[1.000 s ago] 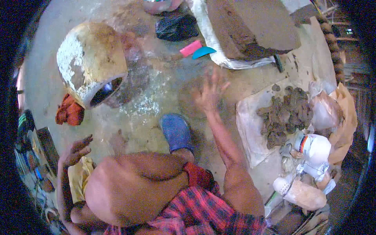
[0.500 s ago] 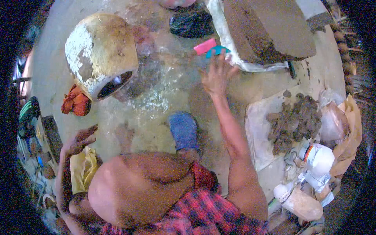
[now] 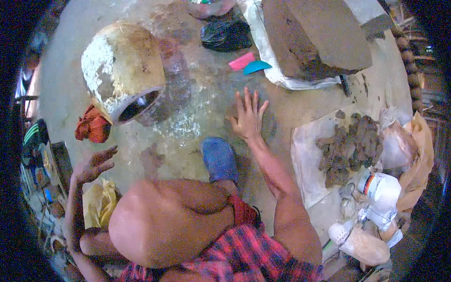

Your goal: The person uses a scraper and their hands to clean and refine the surface of a large clay pot, then places it among many other similar pots on the floor before covering one with a large piece of plastic sheeting.

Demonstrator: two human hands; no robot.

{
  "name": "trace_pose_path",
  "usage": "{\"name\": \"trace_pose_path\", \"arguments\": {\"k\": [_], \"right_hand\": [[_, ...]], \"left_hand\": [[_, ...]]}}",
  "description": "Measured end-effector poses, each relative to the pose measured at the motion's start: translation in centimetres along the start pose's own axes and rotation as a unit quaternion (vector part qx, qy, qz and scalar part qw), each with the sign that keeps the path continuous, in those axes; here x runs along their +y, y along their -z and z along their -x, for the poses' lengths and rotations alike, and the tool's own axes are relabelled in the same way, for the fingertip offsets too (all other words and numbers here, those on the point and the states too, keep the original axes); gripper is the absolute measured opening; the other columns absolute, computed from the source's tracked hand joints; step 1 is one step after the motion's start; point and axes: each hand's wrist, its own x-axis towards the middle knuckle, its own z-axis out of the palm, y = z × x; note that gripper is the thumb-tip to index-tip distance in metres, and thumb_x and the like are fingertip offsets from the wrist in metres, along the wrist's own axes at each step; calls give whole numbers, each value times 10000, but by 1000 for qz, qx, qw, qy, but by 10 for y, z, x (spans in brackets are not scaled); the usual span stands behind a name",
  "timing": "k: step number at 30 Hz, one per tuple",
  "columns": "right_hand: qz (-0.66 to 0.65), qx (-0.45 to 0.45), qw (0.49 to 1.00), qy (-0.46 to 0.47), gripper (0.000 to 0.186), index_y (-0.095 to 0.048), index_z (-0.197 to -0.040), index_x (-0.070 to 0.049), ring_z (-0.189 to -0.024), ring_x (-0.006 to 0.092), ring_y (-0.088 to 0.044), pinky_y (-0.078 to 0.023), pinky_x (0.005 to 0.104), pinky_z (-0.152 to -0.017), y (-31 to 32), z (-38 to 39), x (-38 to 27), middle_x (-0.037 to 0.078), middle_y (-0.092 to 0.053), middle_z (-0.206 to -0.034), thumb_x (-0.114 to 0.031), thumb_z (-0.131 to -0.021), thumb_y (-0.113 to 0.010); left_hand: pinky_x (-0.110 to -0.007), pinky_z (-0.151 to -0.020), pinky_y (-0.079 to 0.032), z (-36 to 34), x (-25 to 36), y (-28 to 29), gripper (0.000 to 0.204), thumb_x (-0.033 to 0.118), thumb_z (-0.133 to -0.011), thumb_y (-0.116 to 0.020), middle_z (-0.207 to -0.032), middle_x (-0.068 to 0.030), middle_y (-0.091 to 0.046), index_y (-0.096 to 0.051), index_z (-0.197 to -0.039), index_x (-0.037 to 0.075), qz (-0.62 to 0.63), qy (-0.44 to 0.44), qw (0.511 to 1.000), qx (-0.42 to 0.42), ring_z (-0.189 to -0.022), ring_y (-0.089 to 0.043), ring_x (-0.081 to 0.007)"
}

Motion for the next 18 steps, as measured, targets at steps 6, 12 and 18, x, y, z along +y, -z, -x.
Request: {"name": "trace_pose_path", "arguments": {"k": [6,12,18], "right_hand": [[-21,14,998,-53,729,-510,-1559,-49,-1516,404,-406,-204,741,-1210,7,-16,18,182,-465,-1636,-512,-1007,-624],[-39,-12,999,14,505,-728,-1189,-4,-1244,388,-574,-405,623,-1098,18,-39,36,168,-638,-1326,-455,-967,-686],[-102,-206,971,59,460,-699,-1135,25,-1208,429,-568,-475,517,-1063,52,-65,51,209,-583,-1284,-353,-894,-804]], "left_hand": [[-444,-1236,-405,0,-9,-1,741,421,-1029,-705,-1624,-156,-517,-425,-1639,107,-16,-43,998,38,-1486,-507,-330],[-479,-1173,-452,9,25,-10,745,475,-1018,-693,-1492,-232,-620,-434,-1641,160,-157,-19,987,20,-1385,-592,-404],[-535,-1079,-511,-2,45,-4,734,510,-1006,-688,-1409,-234,-666,-468,-1619,173,-223,-92,970,-24,-1252,-654,-442]]}}
